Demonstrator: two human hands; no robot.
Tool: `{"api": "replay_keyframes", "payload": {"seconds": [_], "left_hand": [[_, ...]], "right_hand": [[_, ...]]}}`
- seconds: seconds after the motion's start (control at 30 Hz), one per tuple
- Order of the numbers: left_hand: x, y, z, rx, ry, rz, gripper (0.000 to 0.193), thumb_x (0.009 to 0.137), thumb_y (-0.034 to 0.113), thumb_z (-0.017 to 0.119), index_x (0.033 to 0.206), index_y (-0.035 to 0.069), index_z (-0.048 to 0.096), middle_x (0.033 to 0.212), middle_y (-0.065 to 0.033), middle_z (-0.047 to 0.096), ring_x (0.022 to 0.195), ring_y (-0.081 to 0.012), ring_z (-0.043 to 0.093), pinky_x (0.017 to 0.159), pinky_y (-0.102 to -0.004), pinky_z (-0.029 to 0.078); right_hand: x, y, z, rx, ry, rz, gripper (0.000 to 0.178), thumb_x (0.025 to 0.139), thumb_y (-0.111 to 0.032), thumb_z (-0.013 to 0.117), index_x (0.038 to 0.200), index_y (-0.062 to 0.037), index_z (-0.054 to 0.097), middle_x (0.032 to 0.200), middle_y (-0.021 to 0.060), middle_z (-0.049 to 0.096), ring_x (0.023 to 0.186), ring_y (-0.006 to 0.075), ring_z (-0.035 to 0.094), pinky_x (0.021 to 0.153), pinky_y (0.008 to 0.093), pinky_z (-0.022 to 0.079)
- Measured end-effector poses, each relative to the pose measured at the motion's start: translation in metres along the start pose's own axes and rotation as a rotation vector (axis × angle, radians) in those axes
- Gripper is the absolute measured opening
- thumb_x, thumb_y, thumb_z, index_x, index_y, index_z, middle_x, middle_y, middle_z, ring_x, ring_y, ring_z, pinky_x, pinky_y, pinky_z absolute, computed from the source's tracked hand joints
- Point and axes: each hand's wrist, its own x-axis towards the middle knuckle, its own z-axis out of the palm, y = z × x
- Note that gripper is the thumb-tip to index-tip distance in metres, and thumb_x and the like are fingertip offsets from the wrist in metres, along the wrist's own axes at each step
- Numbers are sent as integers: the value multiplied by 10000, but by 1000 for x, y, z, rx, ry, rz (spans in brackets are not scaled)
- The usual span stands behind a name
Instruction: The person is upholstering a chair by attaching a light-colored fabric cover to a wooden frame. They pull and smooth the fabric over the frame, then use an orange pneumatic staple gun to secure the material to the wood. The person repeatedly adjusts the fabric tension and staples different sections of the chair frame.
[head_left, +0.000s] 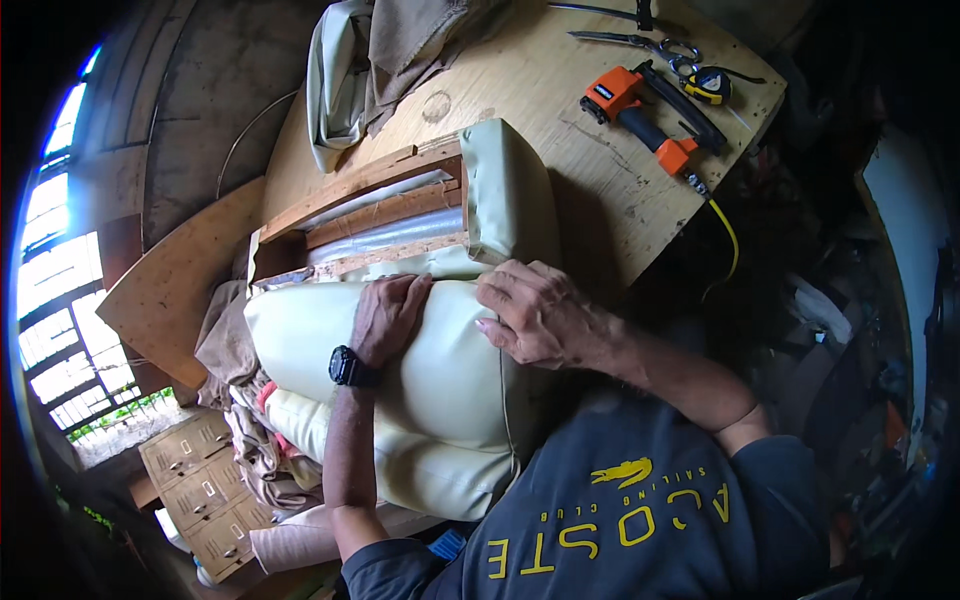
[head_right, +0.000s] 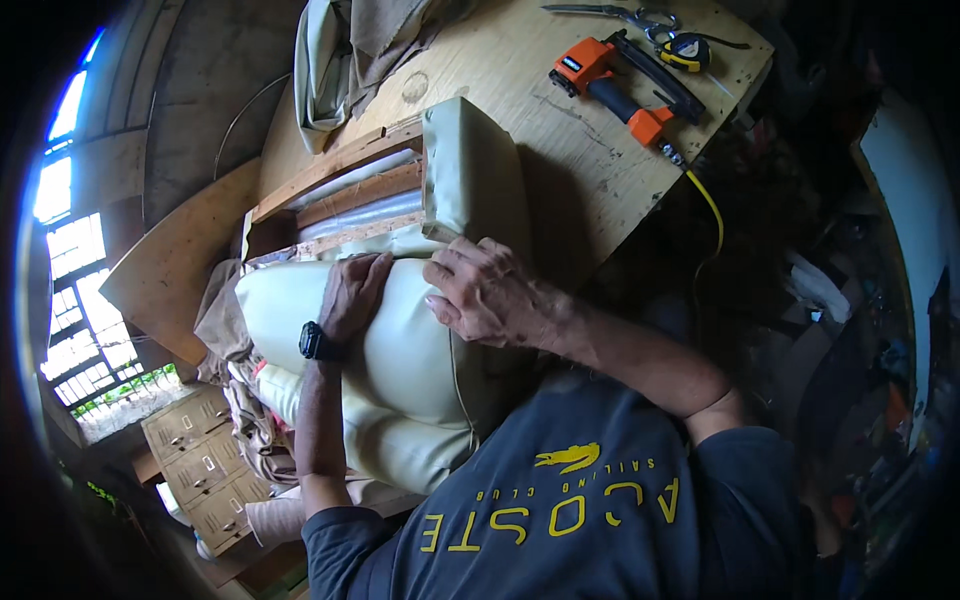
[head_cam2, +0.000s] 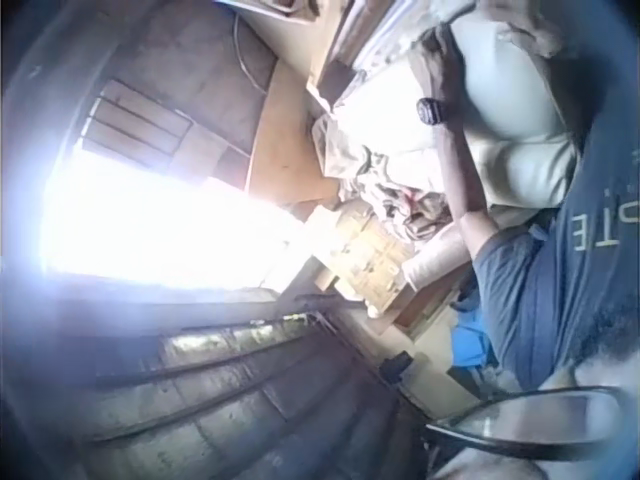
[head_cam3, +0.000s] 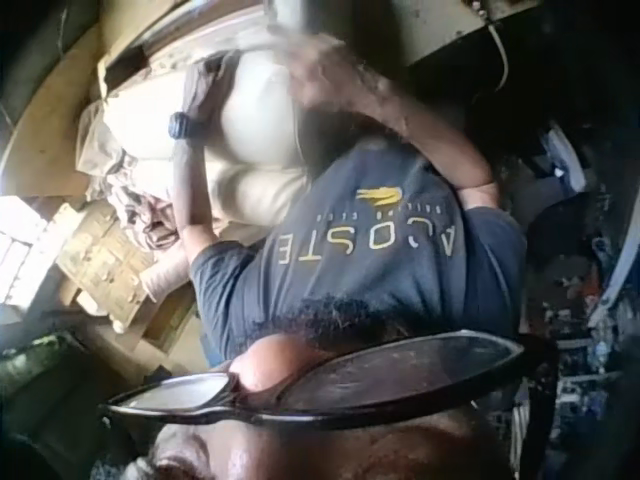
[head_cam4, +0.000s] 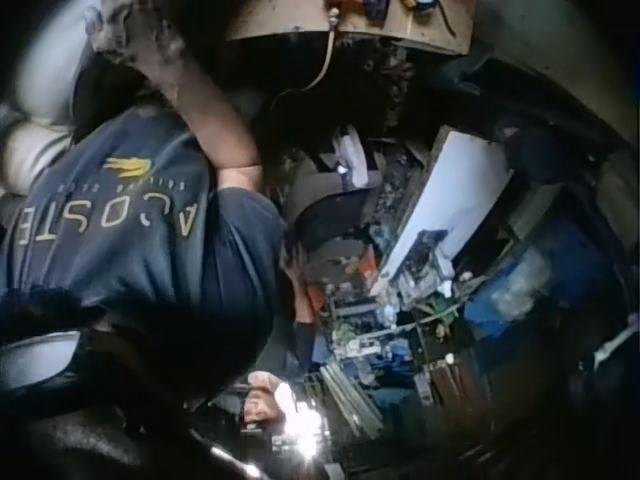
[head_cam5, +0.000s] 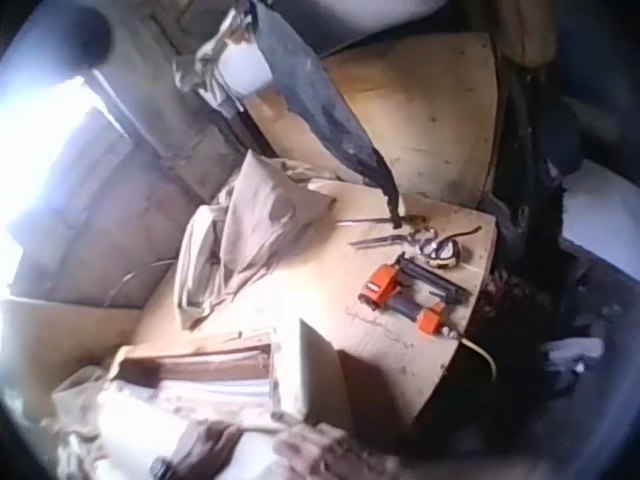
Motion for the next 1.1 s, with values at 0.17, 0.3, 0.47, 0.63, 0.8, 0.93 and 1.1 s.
{"api": "replay_keyframes", "payload": {"seconds": [0.17, 0.3, 0.47, 0.63, 0.8, 0.93, 1.1], "left_hand": [[-3, 2, 12, 108, 167, 23, 370, 1040, 268, 612, 839, -22, 726, 774, -241, 684, 744, -439, 667, 718, -510, 526], [2, -3, 15, 111, 215, 16, 372, 1013, 282, 675, 800, -20, 721, 738, -236, 684, 689, -430, 668, 671, -491, 533], [-1, -7, 28, -158, 491, -23, 332, 864, 290, 863, 797, 9, 700, 717, -173, 715, 614, -344, 697, 610, -423, 558], [0, -3, 18, 115, 570, 150, 280, 819, 224, 893, 833, 34, 688, 749, -122, 701, 649, -275, 676, 627, -377, 553], [2, -1, 17, -104, 440, 218, 250, 845, 203, 857, 812, 36, 675, 791, -106, 645, 717, -287, 658, 666, -389, 540], [10, 0, 22, -116, 315, 186, 234, 935, 194, 759, 822, 20, 648, 802, -121, 644, 758, -333, 630, 696, -442, 516], [23, 3, 24, 2, 419, 322, 175, 979, 184, 694, 920, 22, 662, 906, -149, 640, 879, -363, 626, 797, -458, 490]], "right_hand": [[5, -15, 8, -247, 118, -94, 332, 885, -190, 705, 1139, 19, 660, 1228, 192, 660, 1101, 343, 643, 933, 465, 527], [9, -56, 12, -243, -84, -291, 479, 919, -261, 666, 1257, 77, 630, 1373, 248, 604, 1255, 365, 589, 1063, 502, 487], [3, -59, 52, -197, -266, -288, 778, 982, -522, 582, 1421, 118, 522, 1509, 314, 493, 1450, 428, 439, 1245, 519, 292], [7, -43, 45, -221, -259, -162, 915, 966, -643, 539, 1442, 137, 499, 1536, 320, 468, 1486, 437, 388, 1288, 519, 199], [3, -40, 47, -167, -207, -153, 868, 960, -625, 572, 1388, 130, 556, 1467, 338, 523, 1436, 462, 450, 1263, 538, 262], [3, -40, 48, -171, -181, -141, 853, 945, -613, 603, 1373, 124, 569, 1436, 333, 550, 1400, 465, 489, 1245, 539, 302], [2, -25, 47, -131, -65, -158, 782, 936, -559, 640, 1355, 100, 600, 1408, 309, 588, 1385, 432, 520, 1219, 534, 347]]}}
